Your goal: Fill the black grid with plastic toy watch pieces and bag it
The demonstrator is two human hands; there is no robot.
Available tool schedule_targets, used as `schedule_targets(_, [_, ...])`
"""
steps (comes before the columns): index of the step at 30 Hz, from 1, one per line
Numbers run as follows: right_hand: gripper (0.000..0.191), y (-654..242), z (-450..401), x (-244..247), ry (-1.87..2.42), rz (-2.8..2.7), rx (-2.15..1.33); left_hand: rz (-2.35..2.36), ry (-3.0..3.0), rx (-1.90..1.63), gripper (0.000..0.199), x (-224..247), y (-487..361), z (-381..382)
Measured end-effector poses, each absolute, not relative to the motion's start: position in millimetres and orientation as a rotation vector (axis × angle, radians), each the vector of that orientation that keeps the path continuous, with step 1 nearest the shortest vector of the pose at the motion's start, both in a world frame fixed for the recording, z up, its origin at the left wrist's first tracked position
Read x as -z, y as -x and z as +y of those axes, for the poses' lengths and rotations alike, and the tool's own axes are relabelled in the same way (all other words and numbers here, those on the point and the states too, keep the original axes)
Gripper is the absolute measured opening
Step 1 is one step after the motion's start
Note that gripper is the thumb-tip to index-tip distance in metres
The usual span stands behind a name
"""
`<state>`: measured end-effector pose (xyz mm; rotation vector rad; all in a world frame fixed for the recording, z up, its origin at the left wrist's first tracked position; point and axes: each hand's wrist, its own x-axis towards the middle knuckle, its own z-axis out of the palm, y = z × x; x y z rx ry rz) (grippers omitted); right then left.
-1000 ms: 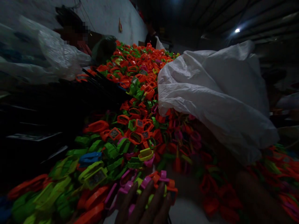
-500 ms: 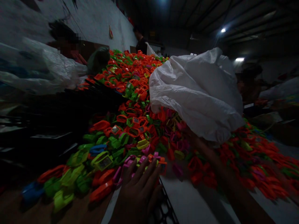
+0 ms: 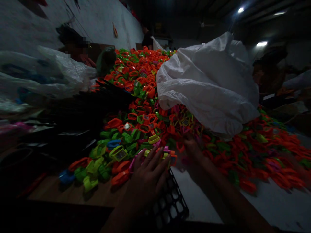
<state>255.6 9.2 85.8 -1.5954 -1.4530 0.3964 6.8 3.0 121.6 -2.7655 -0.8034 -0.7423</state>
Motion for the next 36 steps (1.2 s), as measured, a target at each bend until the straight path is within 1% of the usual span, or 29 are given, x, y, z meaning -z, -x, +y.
schedule_targets(2, [0.014, -261, 1, -85, 1.575, -1.4, -0.396, -0.787, 2.768, 0.71, 0.043, -120, -5, 3])
schedule_targets(3, [0.015, -261, -7, -84, 1.563, -1.351, -0.448, -0.779, 2.769, 0.708, 0.043, -118, -4, 4])
schedule_targets(6, [0.029, -247, -40, -78, 1.466, -1.197, -0.835, -0.784, 2.787, 0.773, 0.041, -115, -4, 6])
schedule_targets(8, [0.032, -231, -61, -70, 1.37, -1.157, -1.093, -0.802, 2.808, 0.822, 0.04, -114, -5, 6])
schedule_targets(9, [0.03, -224, -70, -65, 1.347, -1.165, -1.155, -0.818, 2.817, 0.839, 0.04, -114, -6, 6])
schedule_targets(11, [0.023, -213, -82, -54, 1.399, -1.239, -1.144, -0.846, 2.832, 0.846, 0.041, -114, -6, 5])
schedule_targets(15, [0.013, -212, -88, -38, 1.701, -1.444, -0.9, -0.863, 2.849, 0.802, 0.042, -114, -5, 4])
schedule_targets(19, [0.013, -221, -89, -41, 1.96, -1.563, -0.617, -0.871, 2.852, 0.812, 0.041, -113, -6, 5])
schedule_targets(22, [0.006, -223, -93, -48, 1.996, -1.544, -0.53, -0.876, 2.862, 0.822, 0.041, -114, -7, 6])
schedule_targets(25, [0.016, -216, -99, -50, 1.844, -1.389, -0.699, -0.876, 2.881, 0.848, 0.038, -115, -6, 5])
schedule_targets(28, [0.018, -200, -99, -49, 1.624, -1.17, -0.944, -0.863, 2.936, 0.907, 0.031, -116, -3, 5])
schedule_targets(30, [0.017, -186, -96, -47, 1.52, -1.114, -1.05, -0.849, 2.978, 0.93, 0.027, -117, -1, 6])
schedule_targets(33, [0.018, -169, -87, -42, 1.461, -1.084, -1.103, -0.812, 2.997, 0.883, 0.025, -119, -1, 7])
schedule_targets(36, [0.023, -161, -79, -35, 1.468, -1.02, -1.035, -0.807, 2.948, 0.822, 0.025, -121, -3, 6])
